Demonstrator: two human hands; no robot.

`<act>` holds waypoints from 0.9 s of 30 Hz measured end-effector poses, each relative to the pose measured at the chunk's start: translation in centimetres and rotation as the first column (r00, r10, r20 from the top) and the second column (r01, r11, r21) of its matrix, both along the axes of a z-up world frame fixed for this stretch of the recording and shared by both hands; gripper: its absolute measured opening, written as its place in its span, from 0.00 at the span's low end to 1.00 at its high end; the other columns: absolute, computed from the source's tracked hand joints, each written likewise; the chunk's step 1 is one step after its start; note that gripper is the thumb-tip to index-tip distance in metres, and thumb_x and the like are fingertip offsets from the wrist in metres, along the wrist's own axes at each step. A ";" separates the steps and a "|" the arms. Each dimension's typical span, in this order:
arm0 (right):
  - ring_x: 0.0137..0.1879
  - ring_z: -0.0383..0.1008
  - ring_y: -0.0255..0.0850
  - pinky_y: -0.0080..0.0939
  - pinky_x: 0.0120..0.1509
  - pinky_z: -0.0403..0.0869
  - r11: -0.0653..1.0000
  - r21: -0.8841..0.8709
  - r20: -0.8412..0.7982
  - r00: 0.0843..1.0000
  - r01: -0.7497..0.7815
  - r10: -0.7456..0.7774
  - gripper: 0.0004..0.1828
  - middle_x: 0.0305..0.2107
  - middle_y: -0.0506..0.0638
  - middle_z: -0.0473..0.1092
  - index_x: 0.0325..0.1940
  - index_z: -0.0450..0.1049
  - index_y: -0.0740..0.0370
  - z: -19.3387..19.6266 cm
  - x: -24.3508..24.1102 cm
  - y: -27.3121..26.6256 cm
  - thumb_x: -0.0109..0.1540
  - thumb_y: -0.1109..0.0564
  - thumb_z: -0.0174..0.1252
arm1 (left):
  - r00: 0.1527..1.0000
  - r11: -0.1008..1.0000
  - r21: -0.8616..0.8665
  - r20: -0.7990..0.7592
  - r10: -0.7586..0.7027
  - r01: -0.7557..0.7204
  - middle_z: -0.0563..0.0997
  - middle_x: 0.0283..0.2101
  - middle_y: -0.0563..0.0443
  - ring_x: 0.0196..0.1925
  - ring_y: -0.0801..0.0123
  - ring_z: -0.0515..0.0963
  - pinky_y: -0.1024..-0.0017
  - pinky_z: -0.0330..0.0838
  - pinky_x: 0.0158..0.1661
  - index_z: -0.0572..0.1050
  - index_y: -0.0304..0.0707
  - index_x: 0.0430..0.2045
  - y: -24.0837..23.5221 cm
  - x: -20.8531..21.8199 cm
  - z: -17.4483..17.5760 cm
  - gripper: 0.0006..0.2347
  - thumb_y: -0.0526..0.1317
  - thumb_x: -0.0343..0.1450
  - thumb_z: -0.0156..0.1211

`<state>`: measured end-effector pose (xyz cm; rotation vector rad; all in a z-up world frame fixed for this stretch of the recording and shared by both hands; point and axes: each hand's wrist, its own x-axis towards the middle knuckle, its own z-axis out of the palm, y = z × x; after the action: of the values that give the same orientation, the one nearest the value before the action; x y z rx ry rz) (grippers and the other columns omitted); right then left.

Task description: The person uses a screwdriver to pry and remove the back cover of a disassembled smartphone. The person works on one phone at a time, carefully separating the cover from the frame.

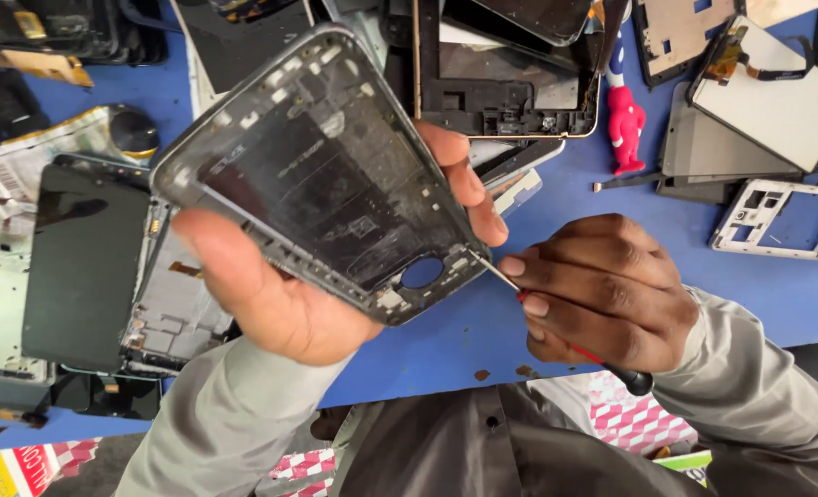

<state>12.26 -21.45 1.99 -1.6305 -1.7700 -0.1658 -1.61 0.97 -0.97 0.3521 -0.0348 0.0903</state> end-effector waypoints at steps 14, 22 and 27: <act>0.43 0.78 0.47 0.46 0.45 0.78 1.000 0.020 -0.021 1.000 -0.007 0.007 0.13 0.42 0.58 0.76 0.43 0.70 0.65 0.3 0.2 0.7 0.57 0.70 0.62 | 0.998 0.999 -0.034 -0.056 0.021 -0.023 0.75 0.51 0.33 0.51 0.51 0.76 0.54 0.73 0.54 0.64 0.17 0.60 -0.1 -0.6 0.3 0.49 0.76 0.66 0.50; 0.41 0.78 0.47 0.45 0.42 0.77 1.000 0.008 -0.035 0.999 -0.020 0.021 0.13 0.40 0.58 0.76 0.42 0.70 0.65 0.6 0.4 0.7 0.55 0.69 0.62 | 1.000 0.994 -0.107 -0.025 -0.018 0.015 0.72 0.58 0.35 0.58 0.53 0.75 0.52 0.74 0.56 0.61 0.21 0.64 -0.5 -0.4 0.8 0.50 0.74 0.63 0.58; 0.41 0.79 0.47 0.46 0.42 0.77 0.999 0.014 -0.059 0.998 -0.030 0.030 0.13 0.40 0.58 0.76 0.42 0.70 0.65 0.4 0.5 0.8 0.55 0.69 0.61 | 0.980 0.982 0.186 -0.199 0.015 0.022 0.68 0.56 0.28 0.53 0.46 0.73 0.45 0.74 0.49 0.58 0.15 0.65 -0.5 0.1 2.5 0.57 0.77 0.58 0.59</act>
<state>12.78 -20.66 2.40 -1.5824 -1.7440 -0.1142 -1.50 0.45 1.52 0.5484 0.1558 0.0477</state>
